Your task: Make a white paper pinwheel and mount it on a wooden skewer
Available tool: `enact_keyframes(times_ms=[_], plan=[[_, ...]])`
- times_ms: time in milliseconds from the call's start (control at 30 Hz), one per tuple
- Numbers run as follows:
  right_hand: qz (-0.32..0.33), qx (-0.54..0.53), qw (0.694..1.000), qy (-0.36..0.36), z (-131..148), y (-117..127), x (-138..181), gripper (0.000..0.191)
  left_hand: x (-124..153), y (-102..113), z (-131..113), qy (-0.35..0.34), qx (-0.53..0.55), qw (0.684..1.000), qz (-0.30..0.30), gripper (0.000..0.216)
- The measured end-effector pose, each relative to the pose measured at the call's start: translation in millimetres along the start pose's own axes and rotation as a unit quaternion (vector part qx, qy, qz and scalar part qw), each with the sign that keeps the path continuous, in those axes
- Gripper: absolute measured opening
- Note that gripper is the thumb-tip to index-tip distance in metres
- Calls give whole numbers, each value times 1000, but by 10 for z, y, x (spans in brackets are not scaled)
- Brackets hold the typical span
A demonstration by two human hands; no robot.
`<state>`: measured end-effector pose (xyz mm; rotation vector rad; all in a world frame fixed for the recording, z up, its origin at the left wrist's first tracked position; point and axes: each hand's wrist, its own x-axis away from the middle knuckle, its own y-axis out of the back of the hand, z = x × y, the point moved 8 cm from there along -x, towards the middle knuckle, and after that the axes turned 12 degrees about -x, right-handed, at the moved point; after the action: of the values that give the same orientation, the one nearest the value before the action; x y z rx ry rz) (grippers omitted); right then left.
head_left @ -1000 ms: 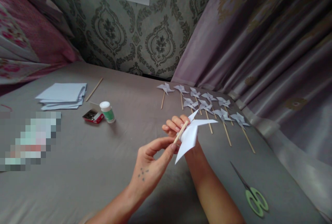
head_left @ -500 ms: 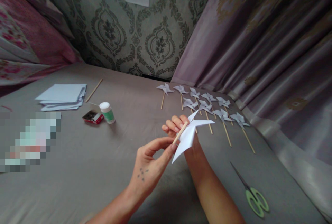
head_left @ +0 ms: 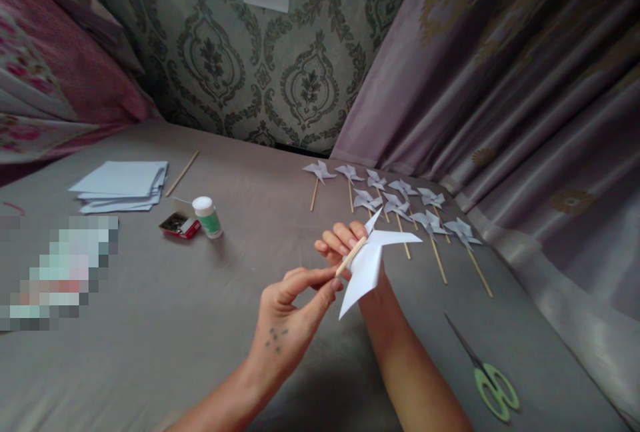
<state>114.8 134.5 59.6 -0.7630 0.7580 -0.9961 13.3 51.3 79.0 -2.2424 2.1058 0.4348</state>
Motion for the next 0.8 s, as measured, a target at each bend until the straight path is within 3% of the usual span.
enact_keyframes(times_ms=[233,600,800], plan=[[40,-2,999,5,30,-101,9,22,13,56,-86,-51,-45,997,-42,11],[9,25,1000,12,53,-56,16,34,6,62,-142,-99,-85,990,-50,13],[8,44,999,11,64,-72,15,35,-9,52,-110,-76,-70,994,-36,12]])
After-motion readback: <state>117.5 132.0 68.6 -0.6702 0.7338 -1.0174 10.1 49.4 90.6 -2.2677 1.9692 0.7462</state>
